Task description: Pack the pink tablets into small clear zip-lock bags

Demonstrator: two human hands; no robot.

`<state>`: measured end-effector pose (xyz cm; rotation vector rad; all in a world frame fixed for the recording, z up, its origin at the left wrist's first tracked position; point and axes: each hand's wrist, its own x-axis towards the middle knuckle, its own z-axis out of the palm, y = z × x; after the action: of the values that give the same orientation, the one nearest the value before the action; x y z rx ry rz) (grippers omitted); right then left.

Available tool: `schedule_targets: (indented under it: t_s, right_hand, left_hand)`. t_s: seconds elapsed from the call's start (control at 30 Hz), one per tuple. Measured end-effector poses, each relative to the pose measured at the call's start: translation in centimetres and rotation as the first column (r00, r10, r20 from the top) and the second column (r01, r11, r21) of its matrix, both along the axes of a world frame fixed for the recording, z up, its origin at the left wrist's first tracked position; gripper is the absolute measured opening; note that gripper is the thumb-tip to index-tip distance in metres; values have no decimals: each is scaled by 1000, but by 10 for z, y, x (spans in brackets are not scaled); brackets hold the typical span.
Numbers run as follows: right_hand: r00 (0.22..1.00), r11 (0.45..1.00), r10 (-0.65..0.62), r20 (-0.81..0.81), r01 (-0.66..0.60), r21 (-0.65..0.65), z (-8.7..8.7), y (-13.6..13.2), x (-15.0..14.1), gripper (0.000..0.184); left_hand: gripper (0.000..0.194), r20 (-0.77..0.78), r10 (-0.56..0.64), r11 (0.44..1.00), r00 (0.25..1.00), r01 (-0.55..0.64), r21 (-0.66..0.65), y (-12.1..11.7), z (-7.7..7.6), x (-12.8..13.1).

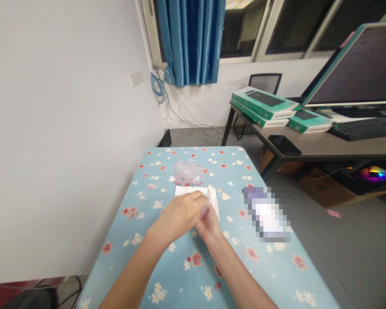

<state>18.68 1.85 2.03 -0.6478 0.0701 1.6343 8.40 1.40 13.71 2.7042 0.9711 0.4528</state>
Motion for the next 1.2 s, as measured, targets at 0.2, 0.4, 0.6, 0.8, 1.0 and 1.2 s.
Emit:
schedule_targets:
  t_s: [0.2,0.4,0.6,0.8,1.0,1.2]
  right_hand:
    - [998,992,48,-42,-43,116,-5,0,2,16]
    - [996,998,-1,-84,6,56,-4,1,2,12]
    - [1000,999,12,22,-13,36,-11,1,6,24]
    - [966,991,131,225,-136,5,-9,6,18,41]
    - [946,943,314,82,-320,90,-8,10,29,41]
    - [587,960,102,803,-271,76,-9,22,26,46]
  left_hand:
    - [24,35,37,999,999,-38,36,2,-3,-2]
    - [29,126,91,995,988,-84,-61,5,-4,-9]
    - [18,451,360,910,817,-202,-362,10,-26,-22]
    - [26,538,739,625,405,-117,-772,14,-70,-34]
    - [42,505,861,508,60,-149,-849,19,-89,-70]
    - [48,452,887,449,98,-410,-794,33,-99,-129]
